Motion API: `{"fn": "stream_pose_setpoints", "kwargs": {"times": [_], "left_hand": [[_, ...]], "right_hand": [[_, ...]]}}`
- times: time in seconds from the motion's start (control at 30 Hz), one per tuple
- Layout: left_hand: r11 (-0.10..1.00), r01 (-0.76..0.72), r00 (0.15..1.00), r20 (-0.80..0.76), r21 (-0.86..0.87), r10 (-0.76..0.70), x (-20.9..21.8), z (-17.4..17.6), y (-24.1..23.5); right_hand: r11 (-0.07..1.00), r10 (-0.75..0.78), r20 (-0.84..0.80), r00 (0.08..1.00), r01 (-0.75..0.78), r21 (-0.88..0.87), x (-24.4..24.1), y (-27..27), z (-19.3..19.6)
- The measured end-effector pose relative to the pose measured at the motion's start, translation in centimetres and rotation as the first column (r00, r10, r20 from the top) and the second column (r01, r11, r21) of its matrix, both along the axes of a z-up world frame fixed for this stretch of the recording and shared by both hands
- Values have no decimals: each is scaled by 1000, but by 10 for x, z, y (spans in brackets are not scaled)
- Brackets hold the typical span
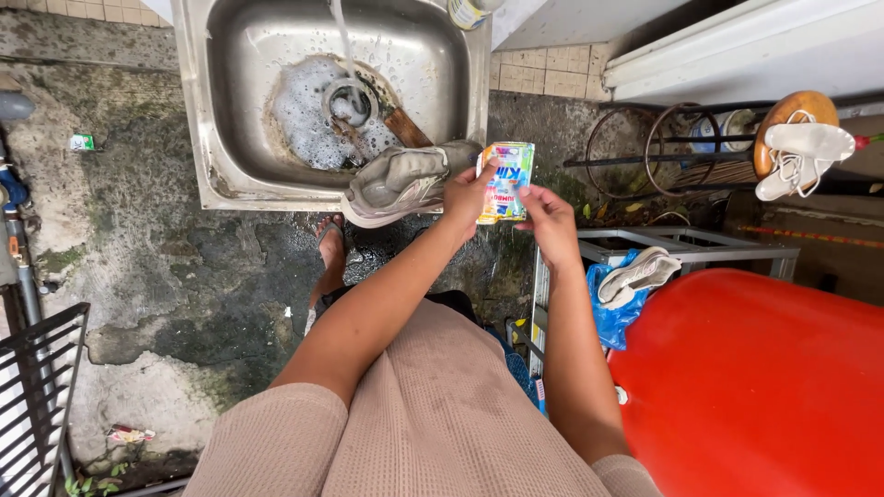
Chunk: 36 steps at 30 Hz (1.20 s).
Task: The person washes a white sneaker in a stainless steel sink. They rinse the shoe, apply soap from a box, and scrub the exterior and sole with a brush. The person then rinses the shoe again under running water.
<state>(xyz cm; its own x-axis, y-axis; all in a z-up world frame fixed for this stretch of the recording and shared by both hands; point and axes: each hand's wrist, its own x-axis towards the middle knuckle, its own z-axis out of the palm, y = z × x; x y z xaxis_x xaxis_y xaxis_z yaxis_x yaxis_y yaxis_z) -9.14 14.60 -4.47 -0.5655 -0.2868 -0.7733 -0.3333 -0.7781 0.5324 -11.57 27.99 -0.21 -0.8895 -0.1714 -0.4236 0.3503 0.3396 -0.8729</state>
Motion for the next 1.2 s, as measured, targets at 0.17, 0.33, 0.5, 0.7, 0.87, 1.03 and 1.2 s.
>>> {"fn": "stream_pose_setpoints", "kwargs": {"times": [0.17,0.33,0.5,0.7,0.87,1.03,1.2], "left_hand": [[991,105,994,50,-81,-101,1,-8,3],[997,73,995,69,-3,-73,4,-14,-6],[999,27,999,24,33,-27,10,-21,-8],[944,298,950,-53,-139,-308,44,8,-29],[877,374,854,-258,-302,-453,115,17,-89],[846,378,887,-114,-376,-447,228,15,-203],[850,211,936,351,-482,-33,345,-32,-287]], "right_hand": [[999,-47,-56,997,48,14,-6,-27,3],[992,-122,11,993,122,-36,-10,-64,9],[985,-146,-58,988,151,88,-6,-78,6],[985,-70,-156,985,93,147,-13,-27,-24],[980,193,-327,925,-163,116,-5,-48,59],[910,352,-544,762,-415,7,-15,-183,112],[904,294,-721,627,-427,-3,-24,-363,72]]}}
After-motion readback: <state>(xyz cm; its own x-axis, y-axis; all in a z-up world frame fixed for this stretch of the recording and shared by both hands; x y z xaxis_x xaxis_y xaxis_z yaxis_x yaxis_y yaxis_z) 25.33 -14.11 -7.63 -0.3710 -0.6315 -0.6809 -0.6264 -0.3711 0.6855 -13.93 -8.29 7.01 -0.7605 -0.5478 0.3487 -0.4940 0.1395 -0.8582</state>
